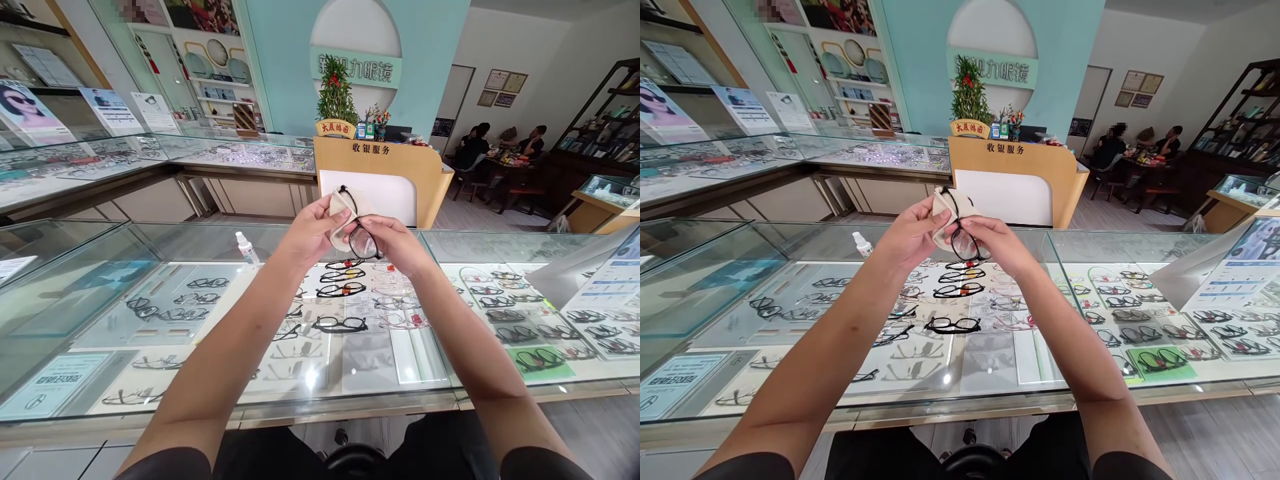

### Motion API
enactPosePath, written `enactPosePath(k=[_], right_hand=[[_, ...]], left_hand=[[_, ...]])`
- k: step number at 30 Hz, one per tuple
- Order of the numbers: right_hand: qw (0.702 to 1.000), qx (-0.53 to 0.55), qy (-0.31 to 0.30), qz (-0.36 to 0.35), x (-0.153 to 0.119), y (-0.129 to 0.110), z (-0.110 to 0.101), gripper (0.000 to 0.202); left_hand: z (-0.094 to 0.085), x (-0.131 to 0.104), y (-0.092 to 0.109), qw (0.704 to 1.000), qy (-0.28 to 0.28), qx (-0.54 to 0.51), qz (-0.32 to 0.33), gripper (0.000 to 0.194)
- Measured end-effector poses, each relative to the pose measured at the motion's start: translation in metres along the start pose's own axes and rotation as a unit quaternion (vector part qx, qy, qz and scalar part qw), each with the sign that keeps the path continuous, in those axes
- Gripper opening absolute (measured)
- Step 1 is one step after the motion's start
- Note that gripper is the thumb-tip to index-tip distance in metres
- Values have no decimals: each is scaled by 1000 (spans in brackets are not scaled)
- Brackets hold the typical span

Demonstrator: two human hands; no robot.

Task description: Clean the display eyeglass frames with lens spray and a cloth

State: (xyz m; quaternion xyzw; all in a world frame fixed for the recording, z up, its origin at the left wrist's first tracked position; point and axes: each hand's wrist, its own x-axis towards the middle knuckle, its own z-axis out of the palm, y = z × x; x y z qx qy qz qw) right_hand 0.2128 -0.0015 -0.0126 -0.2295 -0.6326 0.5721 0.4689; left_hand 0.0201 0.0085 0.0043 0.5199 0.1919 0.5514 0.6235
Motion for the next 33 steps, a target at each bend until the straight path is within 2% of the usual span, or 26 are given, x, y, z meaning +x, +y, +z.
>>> enactPosePath(k=[5, 9, 11, 17, 20, 25, 29, 31, 33], right_hand=[[998, -58, -9, -21, -1, -3, 4, 45], [995, -92, -26, -18, -5, -6, 11, 43], [996, -85, -21, -15, -5, -6, 13, 37], [999, -47, 17, -19, -5, -9, 4, 31], [998, -50, 35, -25, -5, -11, 1, 34], [994, -100, 13, -45, -5, -9, 6, 43], [993, -111, 5, -48, -7, -9, 13, 42], [993, -111, 10, -42, -7, -10, 13, 40], [993, -108, 24, -39, -7, -11, 10, 40]], left_hand=[[13, -3, -7, 994, 34, 52, 92, 56], [16, -5, -10, 987, 73, 65, 126, 56], [14, -5, -9, 986, 76, 71, 131, 56], [3, -5, 5, 994, -24, 85, 60, 54], [5, -6, 5, 994, -48, 79, 57, 57], [15, -5, -8, 991, 12, 77, 112, 55], [13, -5, -13, 983, 70, 96, 142, 57], [8, -5, -11, 981, 77, 112, 139, 57], [4, -4, -7, 984, 55, 118, 121, 58]])
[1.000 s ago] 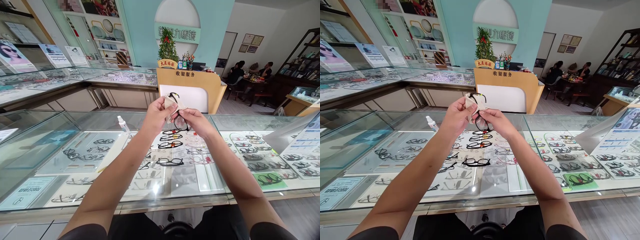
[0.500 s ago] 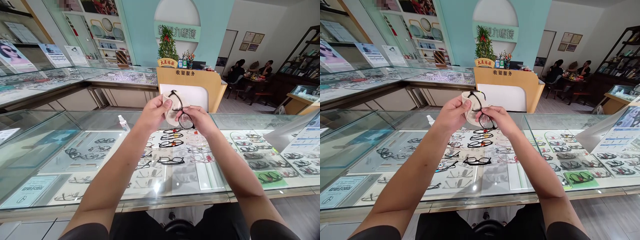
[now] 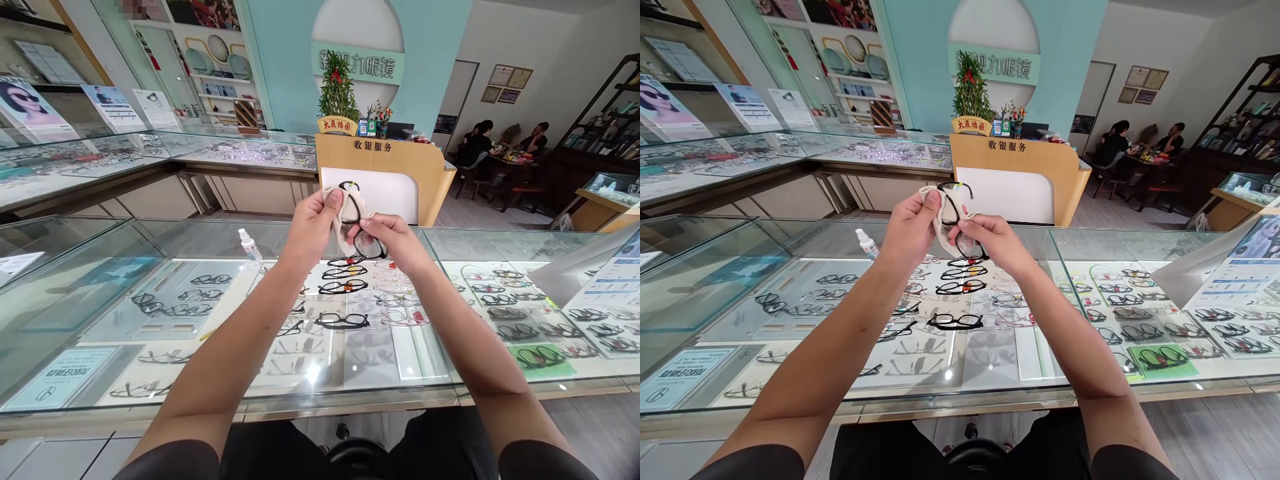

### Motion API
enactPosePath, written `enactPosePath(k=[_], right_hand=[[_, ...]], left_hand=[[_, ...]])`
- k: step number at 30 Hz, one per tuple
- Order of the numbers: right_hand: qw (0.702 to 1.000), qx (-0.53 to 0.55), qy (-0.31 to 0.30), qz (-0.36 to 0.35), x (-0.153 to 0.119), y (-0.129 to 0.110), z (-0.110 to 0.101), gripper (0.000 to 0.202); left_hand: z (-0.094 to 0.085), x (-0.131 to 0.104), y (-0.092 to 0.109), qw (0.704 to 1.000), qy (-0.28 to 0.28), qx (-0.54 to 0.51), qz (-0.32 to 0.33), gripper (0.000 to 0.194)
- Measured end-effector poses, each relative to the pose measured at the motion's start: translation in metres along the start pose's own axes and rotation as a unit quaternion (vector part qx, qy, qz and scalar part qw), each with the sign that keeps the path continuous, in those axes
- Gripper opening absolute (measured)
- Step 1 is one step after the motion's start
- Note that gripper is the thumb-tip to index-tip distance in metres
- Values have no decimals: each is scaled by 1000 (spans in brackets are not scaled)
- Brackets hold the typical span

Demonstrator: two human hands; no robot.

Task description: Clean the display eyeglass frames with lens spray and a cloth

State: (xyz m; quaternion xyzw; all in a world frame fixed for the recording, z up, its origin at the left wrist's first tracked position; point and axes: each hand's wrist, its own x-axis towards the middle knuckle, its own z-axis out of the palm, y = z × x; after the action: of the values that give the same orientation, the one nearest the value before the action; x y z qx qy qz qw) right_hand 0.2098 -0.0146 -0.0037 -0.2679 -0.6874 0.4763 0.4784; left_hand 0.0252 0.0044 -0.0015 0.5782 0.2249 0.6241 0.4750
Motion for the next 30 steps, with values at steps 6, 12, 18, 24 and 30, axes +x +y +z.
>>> enactPosePath(k=[6, 12, 18, 24, 30], right_hand=[[999, 37, 24, -20, 4, 5, -5, 34], [1000, 29, 0, -7, 0, 3, 8, 43], [999, 28, 35, -1, -2, -8, 1, 41], [998, 45, 50, -10, -1, -8, 3, 38], [999, 1, 28, -18, -4, -3, 27, 54]], left_hand=[[0, 2, 4, 996, -74, -42, -23, 55], [7, -3, -5, 999, 34, -7, 19, 57], [-1, 1, 6, 999, -16, -26, -17, 57], [11, -3, 12, 993, -64, -92, -41, 53], [18, -4, 4, 993, 87, -78, -18, 59]])
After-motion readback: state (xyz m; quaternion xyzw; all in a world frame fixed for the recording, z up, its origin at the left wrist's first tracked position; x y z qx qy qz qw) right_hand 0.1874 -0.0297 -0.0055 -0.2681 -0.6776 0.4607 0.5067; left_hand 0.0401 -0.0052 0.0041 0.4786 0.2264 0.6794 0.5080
